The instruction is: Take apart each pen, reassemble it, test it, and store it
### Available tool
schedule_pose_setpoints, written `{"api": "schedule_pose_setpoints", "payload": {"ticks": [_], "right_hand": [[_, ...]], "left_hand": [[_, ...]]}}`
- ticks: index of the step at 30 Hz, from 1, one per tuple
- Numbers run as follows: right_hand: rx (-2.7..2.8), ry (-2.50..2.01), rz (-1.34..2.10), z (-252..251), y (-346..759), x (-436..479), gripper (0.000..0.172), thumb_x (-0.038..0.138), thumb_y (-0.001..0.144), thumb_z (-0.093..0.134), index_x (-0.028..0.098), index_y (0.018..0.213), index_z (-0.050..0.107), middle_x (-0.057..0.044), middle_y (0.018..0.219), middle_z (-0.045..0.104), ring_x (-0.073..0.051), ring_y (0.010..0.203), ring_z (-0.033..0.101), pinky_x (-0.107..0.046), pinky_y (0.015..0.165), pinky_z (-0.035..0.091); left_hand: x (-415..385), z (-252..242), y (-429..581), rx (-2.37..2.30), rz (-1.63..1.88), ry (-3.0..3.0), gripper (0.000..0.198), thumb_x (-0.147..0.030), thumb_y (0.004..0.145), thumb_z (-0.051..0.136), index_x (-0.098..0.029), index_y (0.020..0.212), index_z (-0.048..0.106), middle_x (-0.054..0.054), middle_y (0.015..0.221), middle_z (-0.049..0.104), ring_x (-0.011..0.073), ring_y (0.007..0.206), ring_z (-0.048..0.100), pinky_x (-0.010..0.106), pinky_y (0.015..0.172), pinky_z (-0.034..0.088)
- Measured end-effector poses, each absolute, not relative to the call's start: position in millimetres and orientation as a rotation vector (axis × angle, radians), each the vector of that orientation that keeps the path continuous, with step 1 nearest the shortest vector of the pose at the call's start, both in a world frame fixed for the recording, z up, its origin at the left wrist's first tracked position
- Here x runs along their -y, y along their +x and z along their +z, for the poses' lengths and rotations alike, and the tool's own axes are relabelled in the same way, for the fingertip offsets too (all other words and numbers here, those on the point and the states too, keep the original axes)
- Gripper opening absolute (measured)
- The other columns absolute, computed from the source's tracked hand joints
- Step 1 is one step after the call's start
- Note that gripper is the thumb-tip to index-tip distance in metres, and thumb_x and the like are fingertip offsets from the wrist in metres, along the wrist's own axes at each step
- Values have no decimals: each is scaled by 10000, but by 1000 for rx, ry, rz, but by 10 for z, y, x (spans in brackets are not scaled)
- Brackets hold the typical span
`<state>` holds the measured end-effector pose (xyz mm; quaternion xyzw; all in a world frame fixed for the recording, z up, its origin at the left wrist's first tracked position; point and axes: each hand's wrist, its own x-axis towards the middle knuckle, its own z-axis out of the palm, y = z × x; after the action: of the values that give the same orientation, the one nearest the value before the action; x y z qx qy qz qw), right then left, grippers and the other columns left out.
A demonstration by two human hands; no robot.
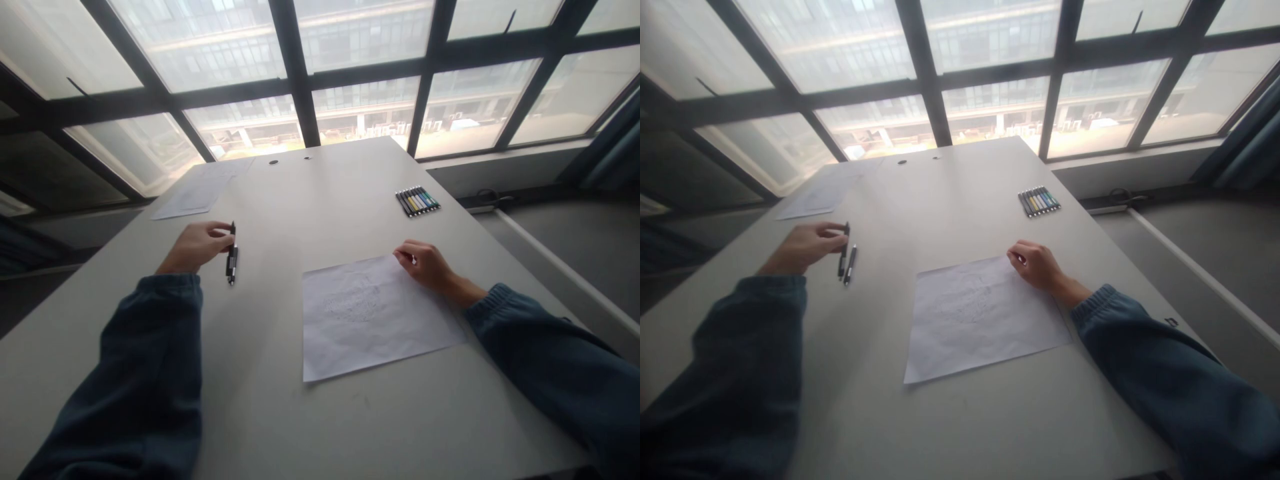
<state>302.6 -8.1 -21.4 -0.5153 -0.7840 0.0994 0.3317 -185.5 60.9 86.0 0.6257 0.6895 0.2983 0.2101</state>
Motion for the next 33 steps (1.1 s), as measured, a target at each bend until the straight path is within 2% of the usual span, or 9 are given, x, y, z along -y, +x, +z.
{"api": "schedule_pose_setpoints", "payload": {"ticks": [3,5,8,12,16,20,25,28,33], "right_hand": [[2042,-1364,280,-207,3019,83,273,310,958,490,196,815,692,-41,795,656,-157,692,541,-264,724,415],[2034,-1350,288,-198,3009,96,270,307,958,492,194,813,690,-40,794,653,-155,692,540,-264,721,416],[2018,-1313,309,-167,2973,138,280,309,963,491,193,797,684,-37,776,643,-151,682,531,-267,705,416],[1942,-1209,429,-103,2886,217,286,339,963,512,192,790,687,-37,773,648,-146,670,537,-271,676,430],[1740,-1133,733,-77,2832,307,317,427,963,539,181,860,711,-38,770,677,-145,660,589,-257,592,438],[1539,-1070,1000,-105,2843,406,340,499,926,606,180,949,721,-8,671,650,-122,555,560,-246,516,427],[1345,-1043,1007,-115,2859,480,282,442,823,758,178,915,720,-2,651,646,-116,548,552,-248,499,433],[1287,-1068,978,-100,2873,485,275,413,778,805,178,887,710,2,626,646,-119,539,560,-250,496,441],[1234,-1093,954,-117,2907,453,291,411,743,832,160,844,727,-9,625,663,-119,543,578,-257,510,464]], "left_hand": [[-408,964,-1355,-1692,894,1683,570,-393,716,801,-77,1169,662,45,857,723,171,735,692,417,830,587],[-247,933,-963,-1454,879,1660,521,-398,693,814,-108,1100,669,50,858,721,185,747,701,392,796,603],[-7,752,-416,-1165,836,1644,370,-351,708,809,-145,972,652,41,797,697,173,675,682,336,661,602],[236,438,98,-904,775,1526,259,-269,752,788,-157,903,610,38,819,686,169,713,699,318,670,609],[334,239,352,-851,986,1436,258,-285,810,768,-165,936,578,46,923,702,183,840,733,340,789,618],[333,160,410,-868,1139,1424,295,-324,811,785,-167,923,562,63,960,717,204,901,742,347,821,616],[289,76,329,-944,1189,1626,290,-360,786,813,-167,914,640,67,908,725,193,850,720,322,762,607],[247,42,258,-1003,1205,1893,191,-332,834,770,-180,942,733,62,908,721,161,812,677,291,738,580],[181,13,191,-1045,1270,2094,134,-264,892,700,-193,982,770,55,909,748,138,773,671,258,711,561]]}}
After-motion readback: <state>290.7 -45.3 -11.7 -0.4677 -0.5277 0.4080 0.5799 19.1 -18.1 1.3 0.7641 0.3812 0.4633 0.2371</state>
